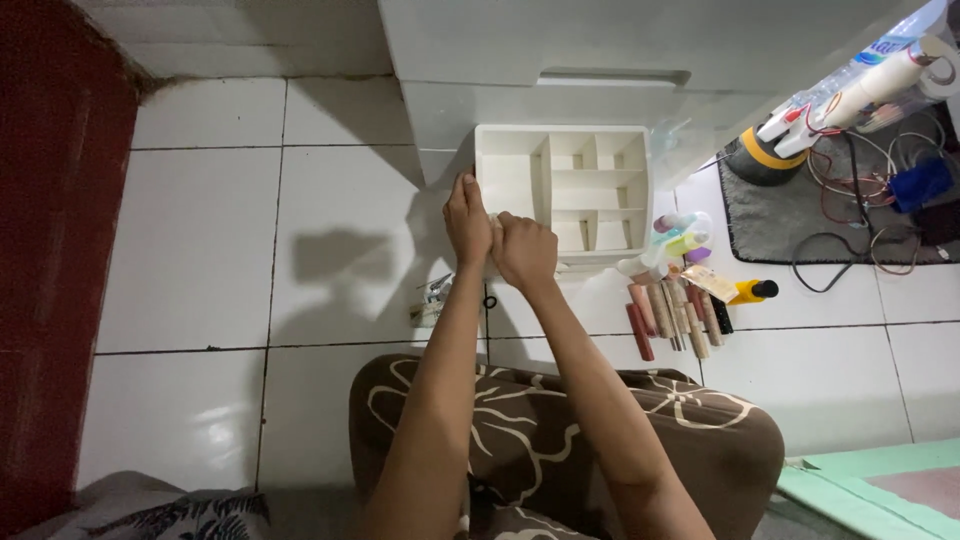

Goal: The person wipes the inside of a white plastic drawer organizer with a cloth, then places several cosmetic items including compacts and palettes into the compartments. The person also wipes the exterior of a maroon compact before placing it in the drawer.

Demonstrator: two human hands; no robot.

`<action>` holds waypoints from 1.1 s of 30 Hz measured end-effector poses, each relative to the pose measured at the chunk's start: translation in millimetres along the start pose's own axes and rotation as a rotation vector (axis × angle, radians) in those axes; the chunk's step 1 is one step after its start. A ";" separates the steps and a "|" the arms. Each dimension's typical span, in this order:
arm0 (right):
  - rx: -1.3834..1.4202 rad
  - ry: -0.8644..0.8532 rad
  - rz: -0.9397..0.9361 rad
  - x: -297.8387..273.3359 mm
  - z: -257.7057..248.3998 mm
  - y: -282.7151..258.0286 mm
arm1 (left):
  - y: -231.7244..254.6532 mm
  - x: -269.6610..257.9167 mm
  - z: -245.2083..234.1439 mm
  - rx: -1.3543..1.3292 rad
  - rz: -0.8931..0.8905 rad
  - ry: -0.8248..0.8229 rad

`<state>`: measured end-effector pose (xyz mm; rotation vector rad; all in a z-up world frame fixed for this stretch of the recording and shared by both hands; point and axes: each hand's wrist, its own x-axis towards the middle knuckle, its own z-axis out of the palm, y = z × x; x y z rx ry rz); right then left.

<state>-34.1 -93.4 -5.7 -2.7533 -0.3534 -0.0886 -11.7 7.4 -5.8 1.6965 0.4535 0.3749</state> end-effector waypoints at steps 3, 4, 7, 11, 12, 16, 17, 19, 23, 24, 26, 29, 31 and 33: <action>0.336 -0.129 0.174 19.0 -12.8 3.2 | -6.8 2.8 3.1 0.001 -0.001 0.005; 0.336 -0.127 0.174 24.6 -11.3 8.8 | -2.1 0.3 1.8 0.001 0.001 0.004; 0.939 0.184 0.313 37.9 -33.5 3.1 | 18.9 -6.9 -3.3 0.004 -0.043 0.004; 0.369 0.335 0.029 46.2 -80.4 -39.0 | 23.5 -9.0 -6.8 0.011 -0.020 -0.011; 0.149 0.258 -0.007 51.9 -80.3 -42.6 | 16.1 -5.0 -4.0 0.036 -0.003 -0.014; -0.050 0.155 -0.163 77.3 2.9 -4.0 | 2.4 0.5 -0.2 0.087 0.018 -0.006; -0.114 0.124 -0.183 76.8 10.5 -0.4 | 6.0 -1.3 -0.9 0.086 0.014 -0.005; -0.176 0.095 -0.209 80.9 22.1 7.2 | 11.0 0.3 -2.3 0.086 0.012 0.005; -0.231 0.065 -0.301 69.4 46.8 32.0 | 1.9 -1.1 -1.0 0.094 0.031 0.010; -0.212 0.045 -0.325 66.1 52.5 38.7 | -0.6 0.5 0.8 0.104 0.037 0.019; -0.195 0.030 -0.326 40.3 37.9 31.7 | 9.2 -3.6 -1.1 0.116 0.030 0.025; -0.198 -0.048 -0.330 6.8 17.5 23.8 | 1.0 1.4 2.1 0.108 0.009 0.034; -0.221 -0.111 -0.326 -6.5 6.4 19.3 | -2.9 1.8 3.4 0.087 -0.005 0.028; -0.263 -0.133 -0.276 -10.4 -2.7 15.8 | 2.7 -2.4 3.2 0.109 0.007 0.048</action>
